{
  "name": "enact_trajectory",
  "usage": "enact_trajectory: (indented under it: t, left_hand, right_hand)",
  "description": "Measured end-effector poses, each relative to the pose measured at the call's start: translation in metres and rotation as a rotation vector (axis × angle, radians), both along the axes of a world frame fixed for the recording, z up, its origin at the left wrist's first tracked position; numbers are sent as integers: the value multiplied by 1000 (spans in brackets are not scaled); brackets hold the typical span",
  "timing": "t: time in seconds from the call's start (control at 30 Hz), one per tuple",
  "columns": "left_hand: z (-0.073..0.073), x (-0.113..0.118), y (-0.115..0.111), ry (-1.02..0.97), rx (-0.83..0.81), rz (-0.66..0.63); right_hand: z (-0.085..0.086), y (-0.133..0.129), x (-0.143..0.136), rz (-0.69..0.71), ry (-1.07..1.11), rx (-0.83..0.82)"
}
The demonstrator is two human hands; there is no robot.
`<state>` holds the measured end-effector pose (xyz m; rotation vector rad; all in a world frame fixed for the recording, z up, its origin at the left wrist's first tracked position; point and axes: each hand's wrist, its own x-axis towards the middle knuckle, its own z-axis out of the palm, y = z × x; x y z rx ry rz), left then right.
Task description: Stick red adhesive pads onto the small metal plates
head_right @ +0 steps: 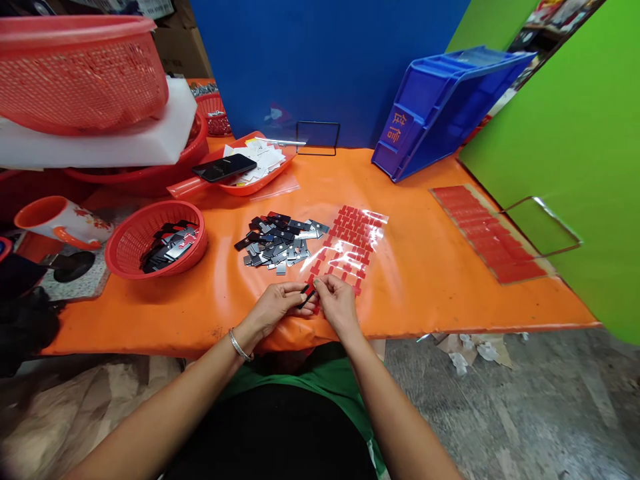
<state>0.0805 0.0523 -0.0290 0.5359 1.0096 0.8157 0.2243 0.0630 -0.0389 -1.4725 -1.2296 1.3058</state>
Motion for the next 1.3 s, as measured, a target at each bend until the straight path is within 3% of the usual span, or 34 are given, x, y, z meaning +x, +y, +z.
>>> enact_trajectory:
  t: [0.4, 0.67, 0.83, 0.93, 1.07, 1.13, 1.2, 1.3]
  left_hand:
    - [0, -4, -2, -95, 57, -87]
    - [7, 9, -3, 73, -42, 57]
    - [30, -15, -1, 51, 155, 163]
    - [46, -60, 13, 329, 400, 381]
    - [54, -140, 32, 1002, 643, 587]
    - [55, -171, 36, 1328, 680, 566]
    - [54, -186, 36, 1545, 712, 496]
    - [51, -178, 35, 1678, 801, 388]
  right_hand:
    - [-7, 2, -1, 11, -53, 48]
    - [-5, 2, -2, -134, 93, -74]
    - [-6, 0, -2, -112, 73, -55]
    - [-6, -1, -3, -110, 46, -50]
    - [-7, -3, -3, -88, 28, -33]
    - [-9, -2, -3, -80, 6, -21]
    - [-11, -1, -3, -76, -25, -13]
    - [-13, 0, -2, -60, -66, 12]
